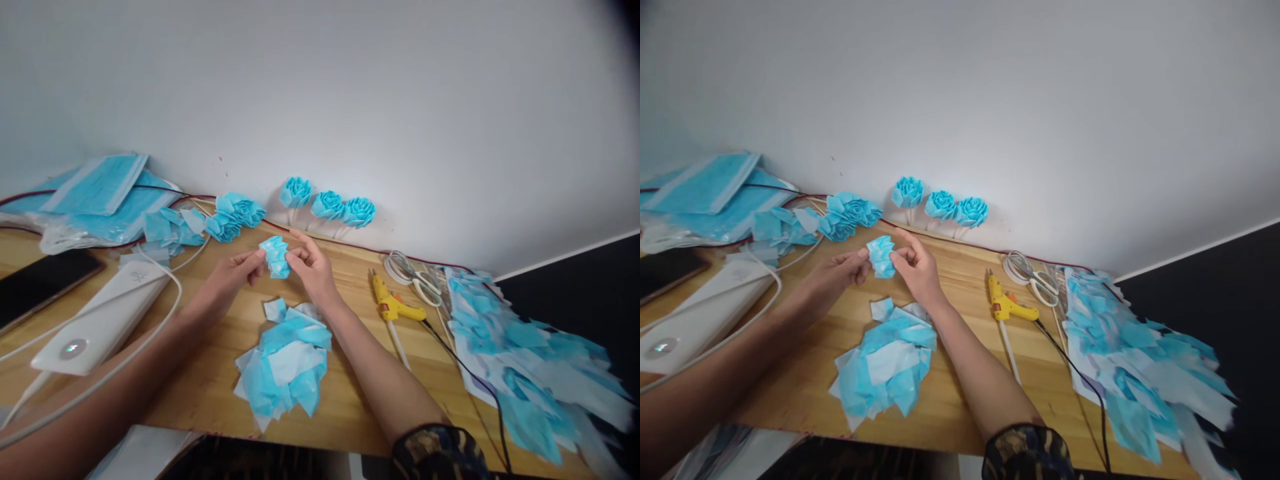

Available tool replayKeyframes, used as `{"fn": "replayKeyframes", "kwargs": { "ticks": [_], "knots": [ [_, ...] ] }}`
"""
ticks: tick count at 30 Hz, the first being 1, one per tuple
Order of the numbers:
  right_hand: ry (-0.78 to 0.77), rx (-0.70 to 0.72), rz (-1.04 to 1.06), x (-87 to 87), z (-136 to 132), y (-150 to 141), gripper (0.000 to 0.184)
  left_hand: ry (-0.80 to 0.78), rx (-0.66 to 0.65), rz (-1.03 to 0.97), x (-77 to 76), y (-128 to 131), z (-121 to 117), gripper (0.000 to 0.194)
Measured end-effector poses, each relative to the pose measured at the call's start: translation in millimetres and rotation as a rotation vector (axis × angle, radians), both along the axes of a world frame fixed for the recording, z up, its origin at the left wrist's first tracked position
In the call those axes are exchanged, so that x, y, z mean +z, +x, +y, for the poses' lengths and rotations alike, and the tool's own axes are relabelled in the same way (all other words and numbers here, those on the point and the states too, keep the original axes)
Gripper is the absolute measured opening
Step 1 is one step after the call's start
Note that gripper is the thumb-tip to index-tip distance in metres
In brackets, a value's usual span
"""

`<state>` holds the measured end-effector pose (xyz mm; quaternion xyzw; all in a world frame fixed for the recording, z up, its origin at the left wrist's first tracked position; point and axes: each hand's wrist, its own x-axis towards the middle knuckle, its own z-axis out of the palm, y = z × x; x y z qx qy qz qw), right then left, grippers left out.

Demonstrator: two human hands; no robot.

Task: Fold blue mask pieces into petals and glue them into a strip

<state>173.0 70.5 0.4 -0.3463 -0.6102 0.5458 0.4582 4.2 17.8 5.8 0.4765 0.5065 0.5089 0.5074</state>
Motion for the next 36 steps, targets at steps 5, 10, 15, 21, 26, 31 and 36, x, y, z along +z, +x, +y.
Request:
{"fn": "replayKeyframes", "kwargs": {
  "ticks": [5,10,15,21,26,31,36],
  "knots": [
    [0.009,-0.012,-0.021,-1.0,-1,2,0.054,-0.024,0.018,0.034,2.8,0,-1,0.035],
    [0.023,0.036,-0.038,-1.2,-2,3,0.048,0.021,0.086,0.063,4.7,0,-2,0.034],
    [0.024,0.148,-0.033,-4.7,0,0,0.068,0.034,0.056,0.085,2.1,0,-2,0.035],
    [0.090,0.079,-0.128,-3.1,-2,-1,0.064,0.017,0.040,0.086,5.2,2,-3,0.035],
    [0.141,0.102,-0.141,1.7,-7,-3,0.064,-0.009,0.044,0.078,9.1,4,-4,0.031],
    [0.055,0.116,-0.093,2.2,1,5,0.058,-0.001,0.087,0.073,8.6,3,-3,0.030],
    [-0.049,0.127,0.029,2.9,6,10,0.055,-0.004,0.112,0.061,7.6,1,-3,0.031]
  ]
}}
